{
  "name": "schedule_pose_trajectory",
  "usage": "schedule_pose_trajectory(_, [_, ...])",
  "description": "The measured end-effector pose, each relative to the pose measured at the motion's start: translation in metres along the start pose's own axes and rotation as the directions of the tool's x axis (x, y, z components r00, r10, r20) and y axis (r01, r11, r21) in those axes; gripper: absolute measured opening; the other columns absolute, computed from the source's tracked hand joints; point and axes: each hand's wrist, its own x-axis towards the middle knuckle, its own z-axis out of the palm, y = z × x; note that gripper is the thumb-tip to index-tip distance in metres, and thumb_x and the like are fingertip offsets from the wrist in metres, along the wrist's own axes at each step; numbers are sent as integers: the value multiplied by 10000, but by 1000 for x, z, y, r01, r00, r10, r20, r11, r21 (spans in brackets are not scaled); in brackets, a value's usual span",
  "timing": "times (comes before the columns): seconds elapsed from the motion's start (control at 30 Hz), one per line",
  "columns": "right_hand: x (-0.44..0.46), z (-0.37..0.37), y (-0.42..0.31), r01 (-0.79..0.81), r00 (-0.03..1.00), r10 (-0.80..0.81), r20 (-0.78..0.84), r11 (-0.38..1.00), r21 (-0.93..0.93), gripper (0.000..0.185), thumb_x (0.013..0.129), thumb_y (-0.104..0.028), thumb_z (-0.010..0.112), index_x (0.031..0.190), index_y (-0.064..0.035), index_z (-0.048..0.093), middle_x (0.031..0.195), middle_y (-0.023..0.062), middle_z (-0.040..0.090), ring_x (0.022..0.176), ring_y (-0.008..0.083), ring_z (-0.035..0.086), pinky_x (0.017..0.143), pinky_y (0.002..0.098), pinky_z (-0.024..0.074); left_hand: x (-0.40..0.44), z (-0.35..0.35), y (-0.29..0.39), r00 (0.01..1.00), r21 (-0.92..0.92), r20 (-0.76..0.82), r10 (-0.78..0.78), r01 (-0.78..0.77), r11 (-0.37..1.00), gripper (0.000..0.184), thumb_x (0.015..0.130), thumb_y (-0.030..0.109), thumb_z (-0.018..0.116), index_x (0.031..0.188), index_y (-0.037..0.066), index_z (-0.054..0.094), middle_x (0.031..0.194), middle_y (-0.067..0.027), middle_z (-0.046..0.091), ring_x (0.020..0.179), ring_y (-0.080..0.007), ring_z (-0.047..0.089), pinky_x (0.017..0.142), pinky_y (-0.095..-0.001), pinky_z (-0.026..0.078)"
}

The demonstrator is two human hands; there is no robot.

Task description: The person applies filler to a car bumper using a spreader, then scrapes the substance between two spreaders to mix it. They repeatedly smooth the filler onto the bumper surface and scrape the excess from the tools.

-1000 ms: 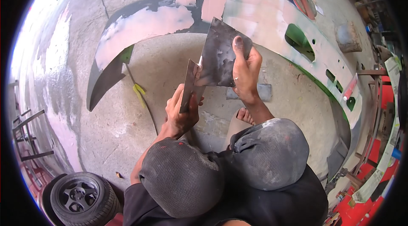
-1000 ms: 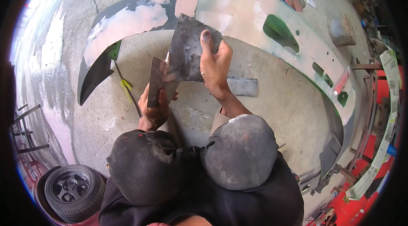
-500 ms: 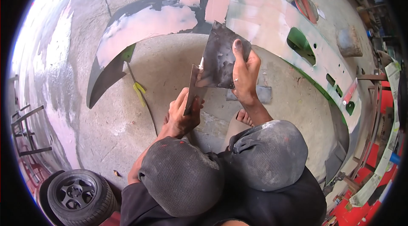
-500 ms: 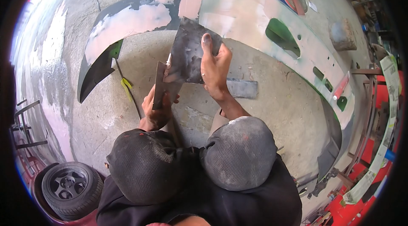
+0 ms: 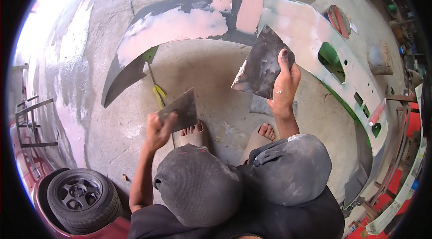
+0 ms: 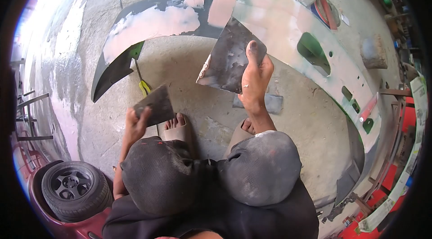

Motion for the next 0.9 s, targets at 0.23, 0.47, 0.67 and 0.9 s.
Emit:
schedule_pose_trajectory(0.23, [3,1,7,-36,999,36,-1,999,-4,339,1024,-325,577,1068,6,634,992,25,652,848,96,621,755,266,512,-19,-34,70,972,-185,-2,235,-232,955,225,877,-4,571,1070,-49,676,864,-173,672,732,-293,668,668,-361,521])
schedule_pose_trajectory(0.47, [9,-7,4,-29,999,29,-20,1000,2,345,1025,-326,573,1081,9,631,991,24,654,853,95,620,755,265,508,-47,-79,79,915,-131,398,64,-13,991,421,729,-112,587,1134,-36,673,873,-211,655,747,-379,668,671,-387,527])
schedule_pose_trajectory(0.67, [11,-12,-4,8,999,-10,-30,999,-48,359,1025,-338,571,1080,11,632,983,23,654,845,92,616,752,267,505,-45,-126,76,724,214,680,-114,-47,976,315,748,-79,637,1046,1,703,886,-144,695,720,-371,681,626,-383,536])
schedule_pose_trajectory(0.9, [14,-12,-5,-22,999,21,-35,1000,-7,374,1015,-355,584,1070,11,639,983,39,664,823,102,635,717,268,523,42,-150,83,978,-55,75,-196,200,978,198,951,186,647,1007,1,692,802,-25,684,682,-97,599,572,-252,446])
